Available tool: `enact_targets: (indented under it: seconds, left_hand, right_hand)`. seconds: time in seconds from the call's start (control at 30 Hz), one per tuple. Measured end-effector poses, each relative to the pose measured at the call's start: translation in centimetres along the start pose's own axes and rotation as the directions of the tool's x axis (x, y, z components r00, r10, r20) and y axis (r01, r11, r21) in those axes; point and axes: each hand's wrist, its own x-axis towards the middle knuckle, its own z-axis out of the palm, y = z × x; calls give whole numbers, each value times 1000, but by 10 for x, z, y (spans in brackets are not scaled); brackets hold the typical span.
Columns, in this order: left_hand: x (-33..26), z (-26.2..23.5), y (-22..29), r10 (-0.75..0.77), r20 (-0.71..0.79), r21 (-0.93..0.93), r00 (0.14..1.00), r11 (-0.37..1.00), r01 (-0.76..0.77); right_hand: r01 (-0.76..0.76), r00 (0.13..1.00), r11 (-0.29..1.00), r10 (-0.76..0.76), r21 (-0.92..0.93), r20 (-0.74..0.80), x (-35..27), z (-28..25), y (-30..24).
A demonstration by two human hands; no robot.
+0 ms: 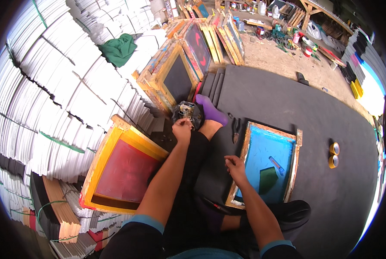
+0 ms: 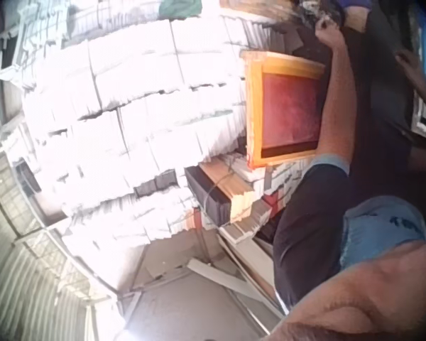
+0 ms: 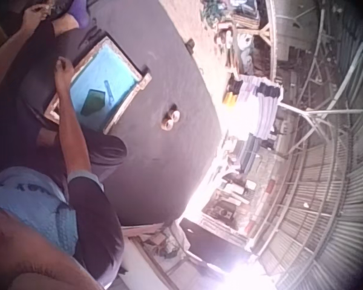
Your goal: The person sits on the floor and uses a small knife to scrape and clean the edges of a screen-printing frame. They repeatedly remove dried material from the frame's border and mesh area, then place the tool down and continue scraping.
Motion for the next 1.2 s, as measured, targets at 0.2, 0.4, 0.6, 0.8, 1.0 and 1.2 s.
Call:
enact_targets:
  seconds: [0.2,0.4,0.6,0.8,1.0,1.2]
  left_hand:
    - [69,-13,-18,-67,-100,231,993,969,89]
    - [28,-19,0,201,16,690,979,707,-156]
    - [-82,-30,-7,241,442,544,864,694,-472]
    - [-182,-25,-18,-63,696,526,716,722,-448]
    - [-221,-34,-7,-185,778,494,601,771,-402]
    - [-249,-42,50,-268,718,200,642,964,178]
  right_hand:
    - [31,999,981,-29,-190,14,-18,1,13]
    - [133,974,860,-21,-492,226,-52,2,34]
    - [185,942,654,95,-734,322,-96,16,16]
    - [521,822,213,136,-826,553,-132,33,50]
    - [416,906,365,-250,-833,342,-139,25,65]
    - [365,861,856,-460,-367,-218,-149,-8,-5]
